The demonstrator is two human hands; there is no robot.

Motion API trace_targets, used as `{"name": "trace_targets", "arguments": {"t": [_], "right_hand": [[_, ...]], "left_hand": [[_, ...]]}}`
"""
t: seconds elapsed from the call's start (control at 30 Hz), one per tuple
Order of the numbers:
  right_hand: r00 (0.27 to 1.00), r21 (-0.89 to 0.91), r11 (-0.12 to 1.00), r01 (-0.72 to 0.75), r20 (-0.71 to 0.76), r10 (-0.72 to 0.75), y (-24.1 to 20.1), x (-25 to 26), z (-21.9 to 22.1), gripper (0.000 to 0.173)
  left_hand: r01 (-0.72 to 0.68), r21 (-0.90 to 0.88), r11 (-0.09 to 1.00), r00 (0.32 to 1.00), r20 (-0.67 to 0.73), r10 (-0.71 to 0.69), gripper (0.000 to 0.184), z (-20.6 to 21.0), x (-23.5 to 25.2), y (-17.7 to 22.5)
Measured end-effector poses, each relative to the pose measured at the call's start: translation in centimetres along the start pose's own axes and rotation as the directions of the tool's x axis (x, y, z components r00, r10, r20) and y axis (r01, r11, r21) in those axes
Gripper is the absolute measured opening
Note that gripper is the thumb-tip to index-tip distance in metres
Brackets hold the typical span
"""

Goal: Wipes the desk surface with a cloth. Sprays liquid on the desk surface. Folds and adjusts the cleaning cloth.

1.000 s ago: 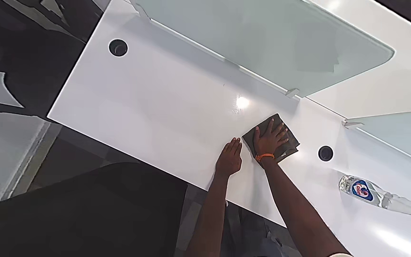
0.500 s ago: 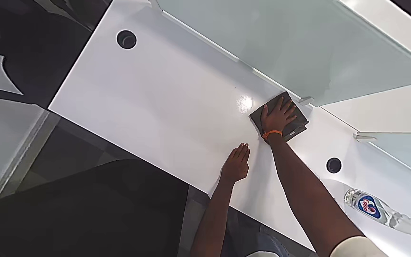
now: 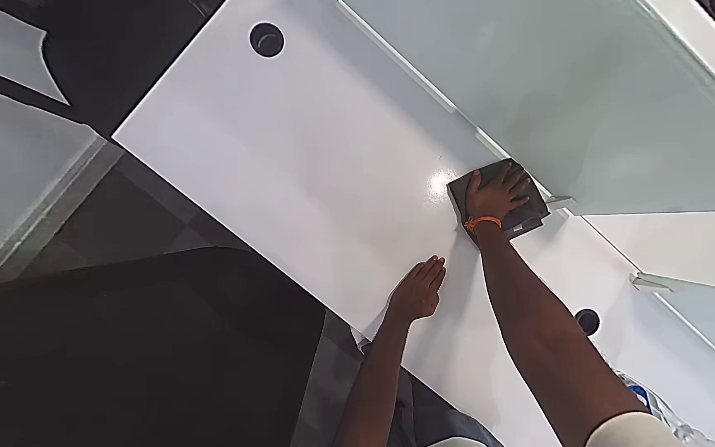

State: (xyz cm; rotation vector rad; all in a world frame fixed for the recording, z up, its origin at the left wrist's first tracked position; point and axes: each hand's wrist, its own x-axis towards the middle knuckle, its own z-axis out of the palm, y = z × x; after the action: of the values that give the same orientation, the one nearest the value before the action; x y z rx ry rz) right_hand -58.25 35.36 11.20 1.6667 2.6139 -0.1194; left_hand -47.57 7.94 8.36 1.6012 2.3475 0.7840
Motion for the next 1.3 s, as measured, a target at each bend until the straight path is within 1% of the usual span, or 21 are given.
{"name": "trace_targets", "arguments": {"t": [0.1,0.2,0.27,0.33,0.4,0.5,0.57,0.63,0.7,0.77,0.83,0.9,1.0,1.1,1.2,1.3], "right_hand": [[0.99,0.038,0.99,0.139,-0.013,-0.139,-0.8,0.0,0.2,0.094],[0.955,0.062,0.953,0.297,-0.027,-0.296,-0.9,-0.2,0.6,0.091],[0.914,0.082,0.91,0.406,-0.021,-0.406,0.5,-0.2,0.5,0.088],[0.889,0.076,0.886,0.457,-0.017,-0.458,3.1,-0.3,0.2,0.082],[0.91,0.079,0.907,0.414,-0.023,-0.414,5.9,-1.2,0.1,0.079],[0.957,0.089,0.953,0.291,-0.038,-0.289,9.4,-2.8,-0.1,0.08],[0.974,0.093,0.97,0.223,-0.051,-0.219,11.0,-3.9,-0.3,0.081],[0.982,0.078,0.979,0.189,-0.039,-0.186,11.9,-4.9,-0.6,0.081],[0.982,0.037,0.983,0.179,-0.059,-0.177,11.8,-5.4,-0.6,0.08],[0.972,0.011,0.975,0.22,-0.091,-0.218,12.0,-5.7,-0.4,0.073],[0.965,0.003,0.967,0.253,-0.071,-0.253,12.3,-5.8,0.1,0.07],[0.96,-0.005,0.961,0.275,-0.051,-0.275,12.1,-5.2,0.4,0.072],[0.956,-0.032,0.957,0.29,-0.027,-0.291,11.5,-5.1,-0.2,0.076],[0.98,-0.017,0.98,0.196,-0.032,-0.196,8.9,-3.4,-0.7,0.077],[0.997,-0.021,0.998,0.051,-0.056,-0.052,6.7,-1.2,-0.5,0.079],[0.998,-0.011,1.0,0.023,-0.054,-0.023,5.3,-0.4,-0.6,0.08]], "left_hand": [[0.007,0.02,1.0,1.0,0.023,-0.007,0.052,-0.3,0.1,0.0],[0.006,0.011,1.0,1.0,0.027,-0.007,0.052,-0.5,0.0,-0.1],[0.012,-0.009,1.0,1.0,0.019,-0.012,0.052,-0.5,0.0,0.0],[0.015,0.003,1.0,1.0,0.025,-0.015,0.052,-0.5,0.1,0.0],[0.016,0.026,1.0,0.999,0.037,-0.017,0.054,-0.5,0.0,-0.1],[0.012,0.038,0.999,0.999,0.043,-0.013,0.054,-0.5,0.0,-0.2],[0.012,0.037,0.999,0.999,0.037,-0.014,0.054,-0.5,0.0,-0.2],[0.01,0.035,0.999,1.0,0.027,-0.011,0.053,-0.5,0.0,-0.2],[0.006,0.04,0.999,1.0,0.019,-0.007,0.053,-0.4,-0.1,-0.3],[0.009,0.04,0.999,1.0,0.02,-0.01,0.053,-0.4,0.0,-0.2],[0.016,0.044,0.999,0.999,0.031,-0.018,0.053,-0.6,0.0,0.1],[0.016,0.053,0.998,1.0,0.025,-0.017,0.053,-0.7,0.1,0.0],[0.014,0.053,0.998,0.998,0.055,-0.017,0.053,-0.7,0.0,0.2],[0.015,0.05,0.999,0.999,0.05,-0.018,0.054,-0.8,0.1,0.0],[0.013,0.052,0.999,0.998,0.056,-0.015,0.055,-0.8,0.1,0.1],[0.016,0.048,0.999,0.998,0.06,-0.019,0.056,-0.8,0.1,0.1]]}}
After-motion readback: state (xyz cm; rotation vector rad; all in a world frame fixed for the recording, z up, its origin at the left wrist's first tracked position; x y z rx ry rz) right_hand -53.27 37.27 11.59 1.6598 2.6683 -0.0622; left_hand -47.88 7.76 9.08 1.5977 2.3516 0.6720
